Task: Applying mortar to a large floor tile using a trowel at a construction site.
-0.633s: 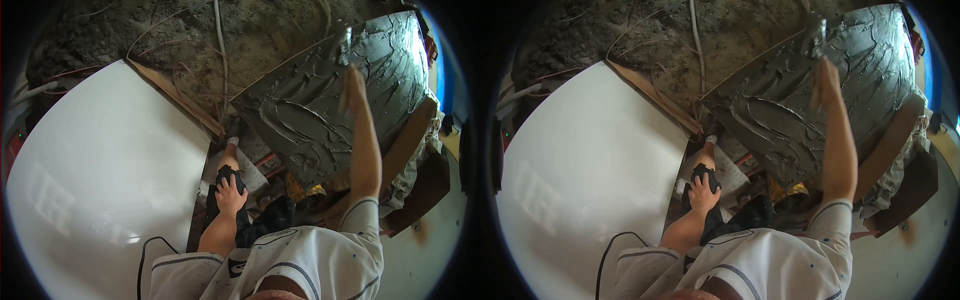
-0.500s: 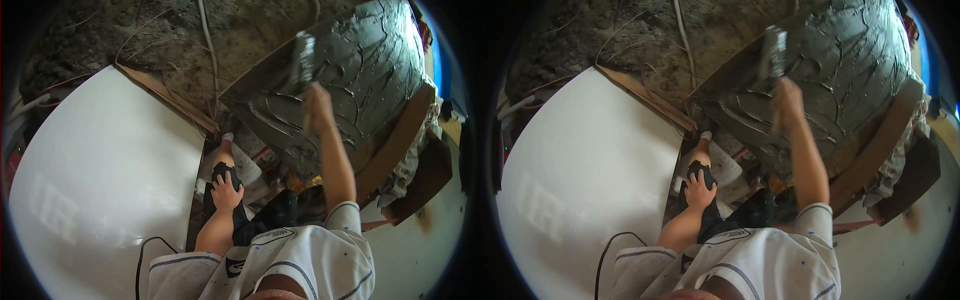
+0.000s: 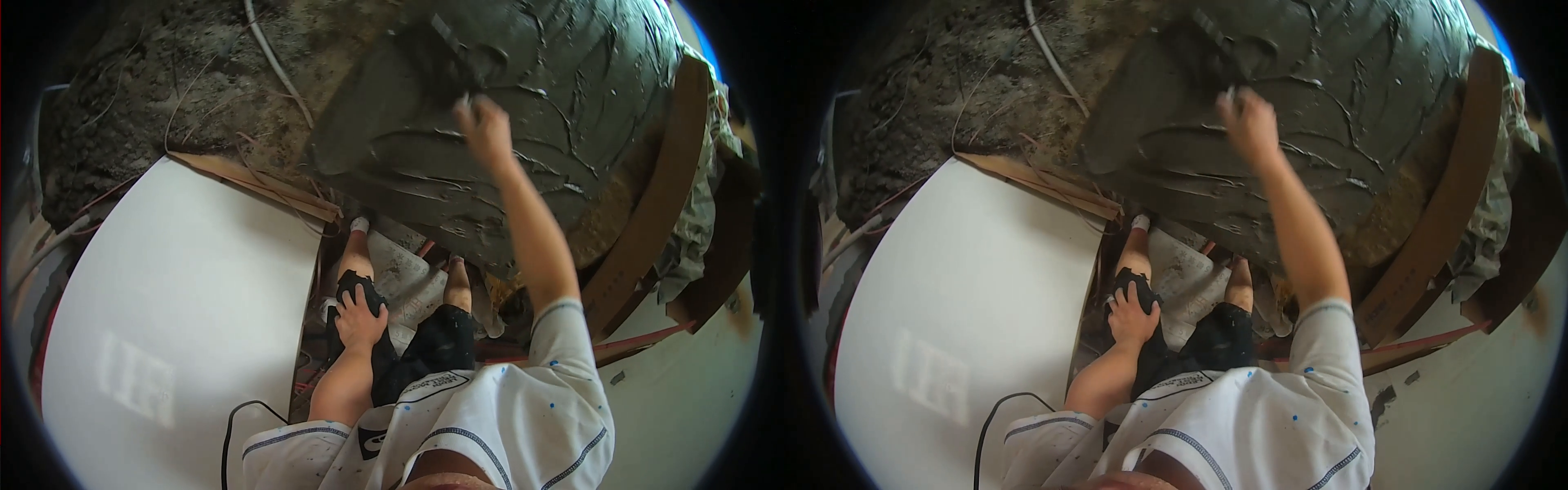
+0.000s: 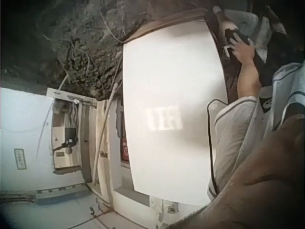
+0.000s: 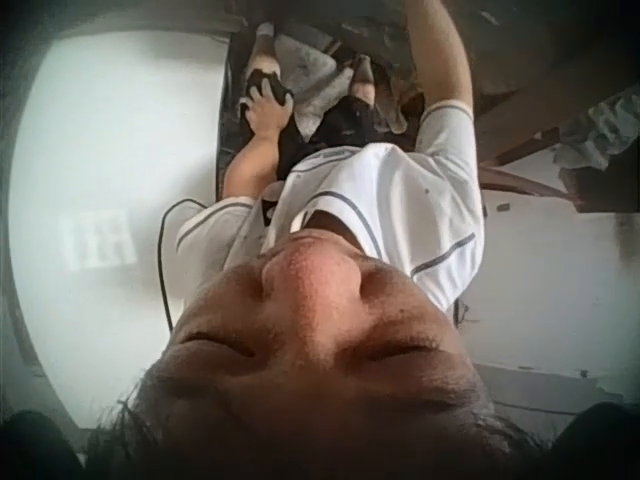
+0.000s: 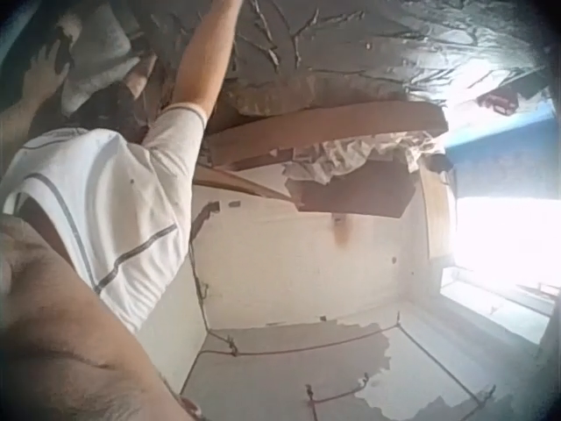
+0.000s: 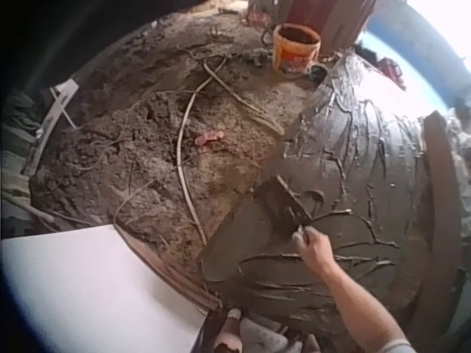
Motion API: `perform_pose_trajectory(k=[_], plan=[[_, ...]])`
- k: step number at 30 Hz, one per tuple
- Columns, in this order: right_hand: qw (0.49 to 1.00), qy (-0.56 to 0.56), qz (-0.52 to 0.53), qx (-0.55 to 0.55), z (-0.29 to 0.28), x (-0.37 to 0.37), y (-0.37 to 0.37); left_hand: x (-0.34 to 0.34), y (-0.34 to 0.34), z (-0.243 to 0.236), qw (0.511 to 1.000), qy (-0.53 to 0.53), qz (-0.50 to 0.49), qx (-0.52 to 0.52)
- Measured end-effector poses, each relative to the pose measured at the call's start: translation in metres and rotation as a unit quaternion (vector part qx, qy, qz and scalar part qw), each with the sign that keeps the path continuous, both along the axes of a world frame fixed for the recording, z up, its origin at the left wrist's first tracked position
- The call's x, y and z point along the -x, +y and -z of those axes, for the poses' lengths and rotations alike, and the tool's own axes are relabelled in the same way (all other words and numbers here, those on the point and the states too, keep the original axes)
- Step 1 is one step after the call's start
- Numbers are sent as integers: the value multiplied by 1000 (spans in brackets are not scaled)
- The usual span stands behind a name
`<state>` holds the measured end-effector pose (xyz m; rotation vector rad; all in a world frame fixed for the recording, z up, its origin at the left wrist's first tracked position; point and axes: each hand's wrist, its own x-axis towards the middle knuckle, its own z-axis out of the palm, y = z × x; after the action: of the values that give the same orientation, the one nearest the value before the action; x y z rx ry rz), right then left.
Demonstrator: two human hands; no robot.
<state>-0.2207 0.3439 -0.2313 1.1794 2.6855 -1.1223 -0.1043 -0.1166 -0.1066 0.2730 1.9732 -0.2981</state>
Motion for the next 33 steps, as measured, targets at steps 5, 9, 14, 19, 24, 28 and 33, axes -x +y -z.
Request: perform_pose_trajectory(k=[5, 9, 14, 19, 24, 28, 33], plan=[[978, -47, 204, -6, 21, -61, 195, -42, 28, 3, 999, 18, 37, 7], [947, -81, 309, 11, 23, -262, 252, -72, 57, 7, 997, 47, 53, 8], [816, 94, 508, 261, -18, -357, 47, -95, 66, 3, 989, 86, 99, 64], [945, 15, 274, 179, -17, -398, -122, -135, 104, 20, 983, 88, 148, 58], [926, -25, 354, 126, -35, -449, -124, -145, 68, 18, 974, 116, 170, 95], [674, 84, 654, 334, -20, -490, -173, -158, 68, 23, 971, 112, 191, 89], [867, -2, 393, 306, -33, -413, -246, -172, 64, 33, 969, 109, 217, 52]])
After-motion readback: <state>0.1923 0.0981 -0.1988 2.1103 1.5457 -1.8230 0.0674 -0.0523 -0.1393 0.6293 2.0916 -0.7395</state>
